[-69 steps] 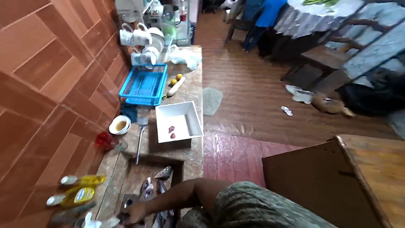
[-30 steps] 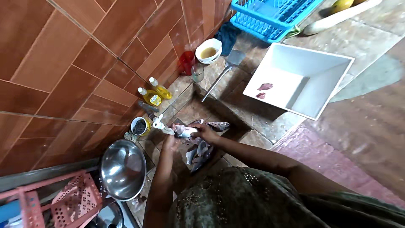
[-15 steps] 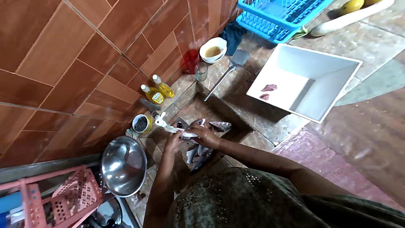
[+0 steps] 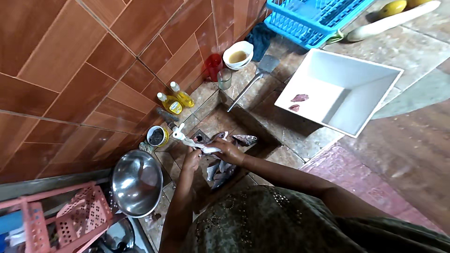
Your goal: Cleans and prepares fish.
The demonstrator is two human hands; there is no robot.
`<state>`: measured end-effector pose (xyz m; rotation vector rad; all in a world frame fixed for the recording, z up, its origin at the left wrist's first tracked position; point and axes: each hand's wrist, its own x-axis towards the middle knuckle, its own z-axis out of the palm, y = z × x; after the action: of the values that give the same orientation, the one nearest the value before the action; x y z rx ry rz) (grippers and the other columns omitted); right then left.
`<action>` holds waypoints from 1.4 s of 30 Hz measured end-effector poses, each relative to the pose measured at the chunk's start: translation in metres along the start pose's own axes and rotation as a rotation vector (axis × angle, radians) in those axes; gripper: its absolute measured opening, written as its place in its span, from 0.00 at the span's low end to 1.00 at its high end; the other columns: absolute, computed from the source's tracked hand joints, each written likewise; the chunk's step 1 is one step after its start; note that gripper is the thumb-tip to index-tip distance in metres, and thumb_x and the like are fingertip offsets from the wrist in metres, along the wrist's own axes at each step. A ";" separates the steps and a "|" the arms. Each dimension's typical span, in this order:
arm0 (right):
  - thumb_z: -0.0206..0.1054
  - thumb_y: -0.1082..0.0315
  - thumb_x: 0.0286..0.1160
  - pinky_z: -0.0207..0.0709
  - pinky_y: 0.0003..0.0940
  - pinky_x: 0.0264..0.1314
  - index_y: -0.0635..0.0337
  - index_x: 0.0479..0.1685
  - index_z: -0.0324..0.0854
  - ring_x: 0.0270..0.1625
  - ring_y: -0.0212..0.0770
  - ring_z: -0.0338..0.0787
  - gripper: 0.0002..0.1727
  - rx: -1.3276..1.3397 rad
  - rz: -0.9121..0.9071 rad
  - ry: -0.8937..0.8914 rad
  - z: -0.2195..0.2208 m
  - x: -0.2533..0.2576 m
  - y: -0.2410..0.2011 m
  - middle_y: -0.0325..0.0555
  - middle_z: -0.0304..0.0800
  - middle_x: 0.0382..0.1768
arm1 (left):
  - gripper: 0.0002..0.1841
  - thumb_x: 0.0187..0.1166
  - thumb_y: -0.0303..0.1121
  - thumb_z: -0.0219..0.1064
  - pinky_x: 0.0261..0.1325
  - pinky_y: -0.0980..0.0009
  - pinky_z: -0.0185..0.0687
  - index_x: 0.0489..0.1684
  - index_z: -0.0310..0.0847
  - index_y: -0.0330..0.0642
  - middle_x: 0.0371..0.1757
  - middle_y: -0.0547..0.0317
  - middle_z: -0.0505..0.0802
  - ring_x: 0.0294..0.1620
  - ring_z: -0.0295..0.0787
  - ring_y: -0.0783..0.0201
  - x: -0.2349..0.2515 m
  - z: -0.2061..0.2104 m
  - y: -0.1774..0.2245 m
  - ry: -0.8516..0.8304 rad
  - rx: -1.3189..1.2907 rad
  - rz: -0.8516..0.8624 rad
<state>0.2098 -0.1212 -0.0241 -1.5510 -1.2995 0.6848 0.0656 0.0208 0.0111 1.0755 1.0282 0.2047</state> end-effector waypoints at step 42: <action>0.71 0.63 0.80 0.89 0.34 0.51 0.67 0.63 0.80 0.44 0.36 0.93 0.20 0.839 0.580 0.011 -0.004 0.003 0.003 0.47 0.93 0.46 | 0.29 0.73 0.15 0.59 0.58 0.53 0.89 0.79 0.62 0.32 0.67 0.38 0.82 0.58 0.87 0.49 -0.023 0.013 0.012 0.049 -0.048 0.027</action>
<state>0.2148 -0.1195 -0.0246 -1.1847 -0.4016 1.3661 0.0662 0.0048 0.0353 1.0456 1.0483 0.2775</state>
